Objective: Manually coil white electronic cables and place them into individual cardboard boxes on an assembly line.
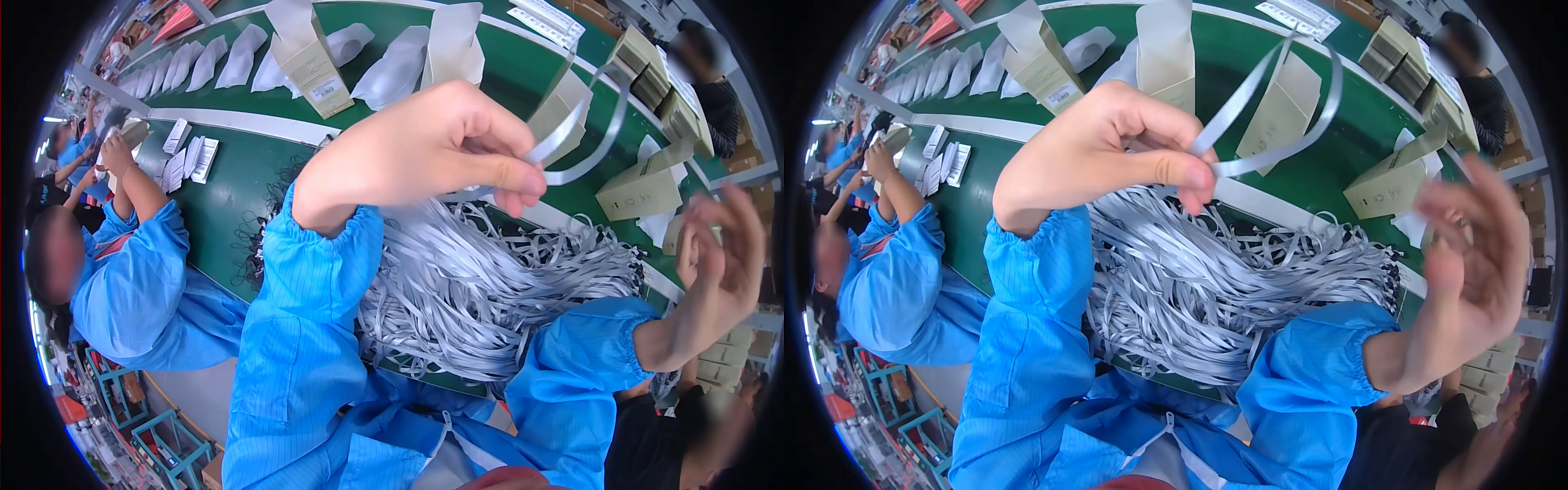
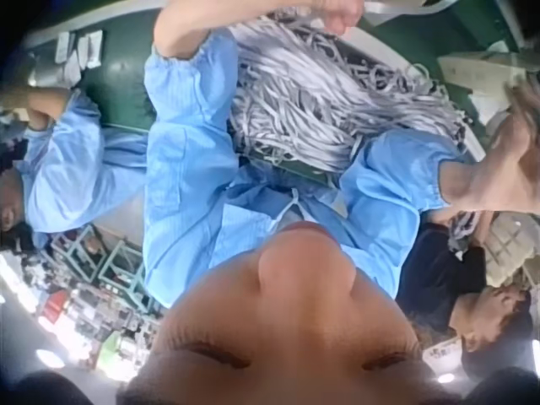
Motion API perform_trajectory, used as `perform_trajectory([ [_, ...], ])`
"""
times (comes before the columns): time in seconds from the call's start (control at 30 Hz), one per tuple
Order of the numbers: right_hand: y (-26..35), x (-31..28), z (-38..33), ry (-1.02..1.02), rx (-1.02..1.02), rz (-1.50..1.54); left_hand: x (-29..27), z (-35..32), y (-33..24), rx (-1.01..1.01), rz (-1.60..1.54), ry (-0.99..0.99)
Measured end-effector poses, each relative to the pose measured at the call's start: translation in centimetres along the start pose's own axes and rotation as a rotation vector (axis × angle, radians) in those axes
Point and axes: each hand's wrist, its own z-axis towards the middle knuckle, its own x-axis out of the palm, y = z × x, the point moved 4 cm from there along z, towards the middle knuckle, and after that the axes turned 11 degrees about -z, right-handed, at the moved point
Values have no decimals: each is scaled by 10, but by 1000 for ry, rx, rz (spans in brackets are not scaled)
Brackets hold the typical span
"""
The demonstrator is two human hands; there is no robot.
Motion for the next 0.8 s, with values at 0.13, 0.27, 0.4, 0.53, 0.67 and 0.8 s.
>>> perform_trajectory([
  [0.13, 37, 47, 33, 123, -507, 293, 13, -1, -5, -25, 83, 74],
  [0.27, 61, 114, 23, 438, -563, 555, 21, -11, -21, -40, 476, 128],
  [0.4, 52, 168, 10, 765, -257, 697, 14, -22, -17, 315, 572, -223],
  [0.53, 47, 221, -12, 725, -198, 943, 6, -31, -15, 124, 648, -370],
  [0.67, 60, 241, -14, 906, 27, 1088, -15, -42, -21, 37, 562, -536],
  [0.8, 30, 228, 4, 901, -14, 656, -40, -55, -27, 328, 445, -746],
])
